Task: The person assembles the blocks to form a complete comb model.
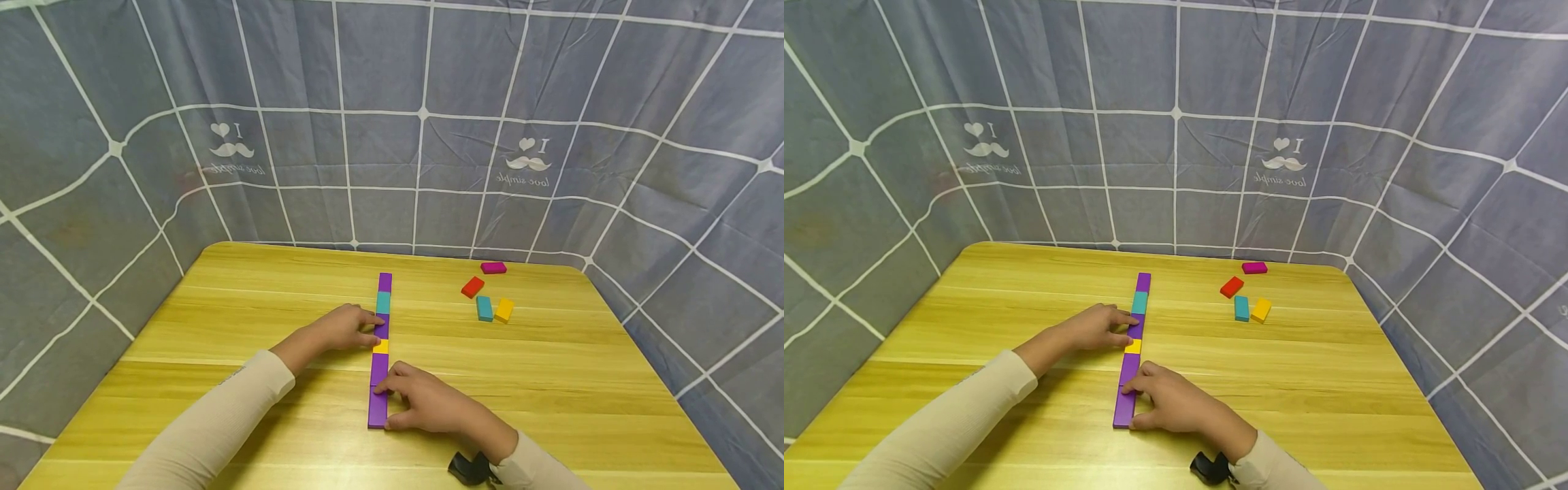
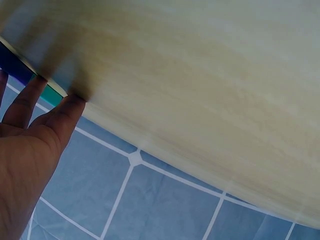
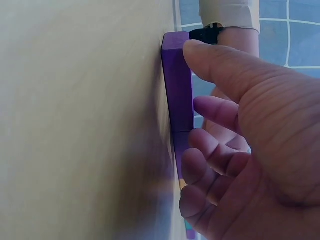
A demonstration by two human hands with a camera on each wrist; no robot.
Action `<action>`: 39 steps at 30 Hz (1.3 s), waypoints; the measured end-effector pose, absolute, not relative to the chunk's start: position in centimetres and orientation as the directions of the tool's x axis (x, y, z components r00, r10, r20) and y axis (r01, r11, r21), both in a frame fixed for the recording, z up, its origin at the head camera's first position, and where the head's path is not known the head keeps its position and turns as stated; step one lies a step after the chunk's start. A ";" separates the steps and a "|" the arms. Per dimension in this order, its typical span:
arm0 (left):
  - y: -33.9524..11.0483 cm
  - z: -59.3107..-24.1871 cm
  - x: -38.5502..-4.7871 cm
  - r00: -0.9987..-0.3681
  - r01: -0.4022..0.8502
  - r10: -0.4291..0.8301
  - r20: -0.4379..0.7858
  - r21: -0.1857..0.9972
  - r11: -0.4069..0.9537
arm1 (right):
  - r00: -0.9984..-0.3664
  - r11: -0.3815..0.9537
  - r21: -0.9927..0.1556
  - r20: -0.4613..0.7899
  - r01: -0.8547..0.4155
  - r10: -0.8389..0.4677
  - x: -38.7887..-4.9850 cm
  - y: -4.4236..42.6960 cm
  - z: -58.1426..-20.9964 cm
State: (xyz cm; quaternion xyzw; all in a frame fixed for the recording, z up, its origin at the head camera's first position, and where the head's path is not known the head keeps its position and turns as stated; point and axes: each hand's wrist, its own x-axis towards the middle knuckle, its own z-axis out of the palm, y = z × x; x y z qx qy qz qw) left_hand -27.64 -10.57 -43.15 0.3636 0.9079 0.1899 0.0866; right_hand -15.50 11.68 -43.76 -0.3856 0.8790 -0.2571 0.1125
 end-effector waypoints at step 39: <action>-10.7 -43.4 -28.0 -0.706 0.644 0.708 -0.007 0.410 0.646 | -0.750 0.615 -0.593 -0.027 -0.521 -0.661 -20.9 13.6 -41.0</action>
